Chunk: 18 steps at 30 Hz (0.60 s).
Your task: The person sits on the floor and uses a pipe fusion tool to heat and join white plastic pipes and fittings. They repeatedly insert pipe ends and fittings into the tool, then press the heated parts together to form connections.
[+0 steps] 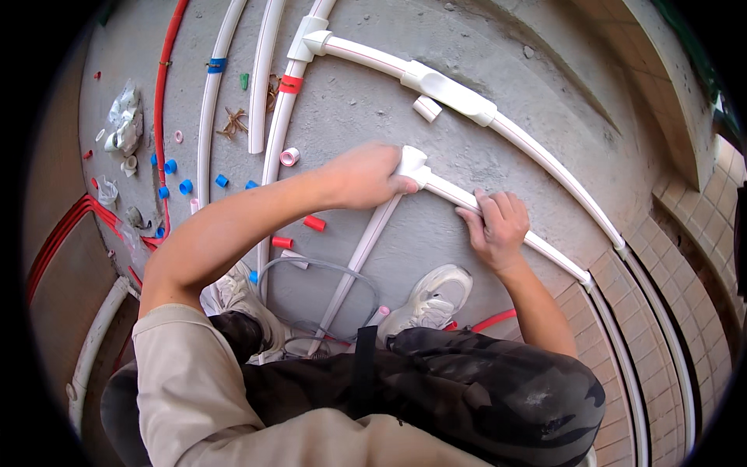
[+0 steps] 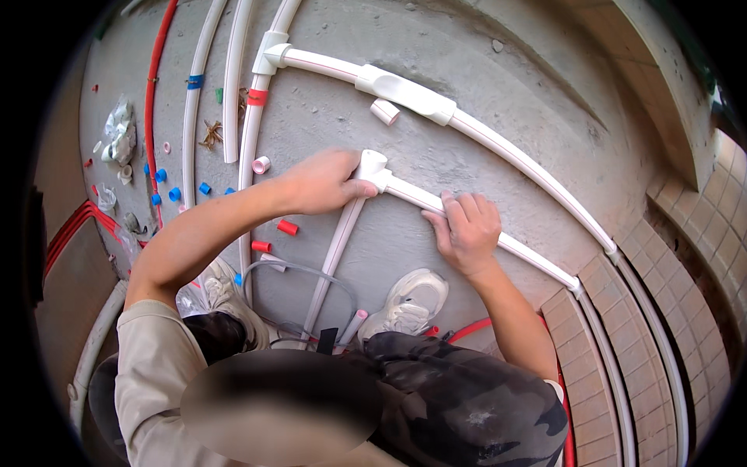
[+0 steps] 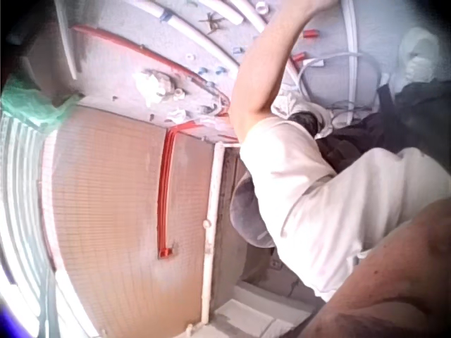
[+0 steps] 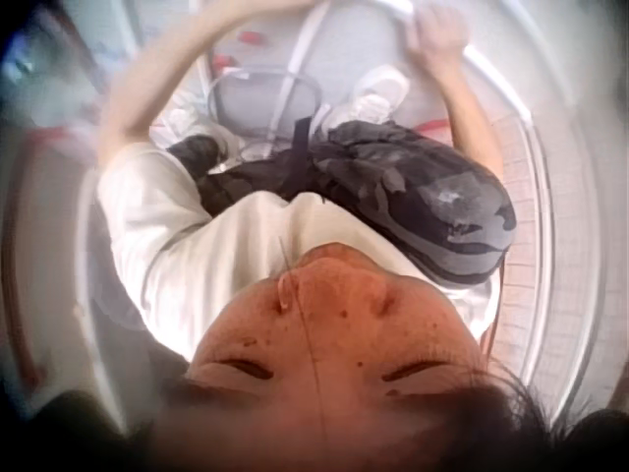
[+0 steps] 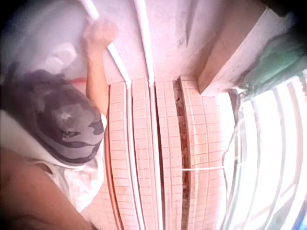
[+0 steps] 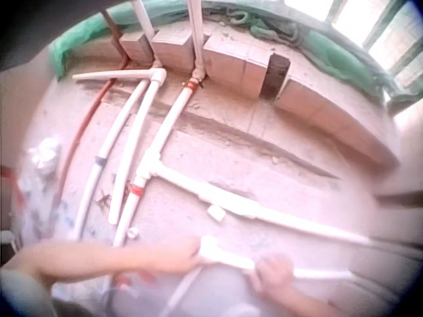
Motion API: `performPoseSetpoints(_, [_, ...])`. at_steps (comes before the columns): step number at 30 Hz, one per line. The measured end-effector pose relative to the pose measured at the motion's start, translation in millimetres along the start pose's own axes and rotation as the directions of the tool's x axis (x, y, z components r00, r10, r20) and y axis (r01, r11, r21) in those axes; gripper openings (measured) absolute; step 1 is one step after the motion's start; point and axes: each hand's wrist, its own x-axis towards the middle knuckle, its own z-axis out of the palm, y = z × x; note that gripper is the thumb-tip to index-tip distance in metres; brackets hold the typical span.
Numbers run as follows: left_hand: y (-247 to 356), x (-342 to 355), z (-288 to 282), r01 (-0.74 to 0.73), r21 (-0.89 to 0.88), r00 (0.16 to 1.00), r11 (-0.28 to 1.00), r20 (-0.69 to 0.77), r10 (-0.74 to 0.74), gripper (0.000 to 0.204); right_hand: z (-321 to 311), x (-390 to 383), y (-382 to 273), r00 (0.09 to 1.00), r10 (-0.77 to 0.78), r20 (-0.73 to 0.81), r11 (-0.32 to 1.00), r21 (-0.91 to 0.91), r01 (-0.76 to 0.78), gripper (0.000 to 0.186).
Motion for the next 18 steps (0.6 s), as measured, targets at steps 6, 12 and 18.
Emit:
performPoseSetpoints(6, [9.1, -3.6, 6.3, 0.107, 0.027, 0.992, 0.994, -0.062, -0.105, 0.05, 4.9, 1.1, 1.2, 0.999, -0.002, 0.043, 0.999, 0.045, 0.0, 0.035])
performPoseSetpoints(12, [13.6, -6.2, 10.9, 0.155, 0.038, 0.984, 0.987, -0.095, -0.15, 0.049, 7.5, 1.5, 2.1, 0.999, -0.032, 0.029, 0.999, 0.045, 0.03, 0.035])
performPoseSetpoints(18, [27.6, -3.9, 11.0, 0.248, 0.07, 0.965, 0.966, -0.1, -0.241, 0.048, 7.6, 2.3, 3.1, 1.0, -0.019, 0.009, 0.997, 0.07, 0.018, 0.036])
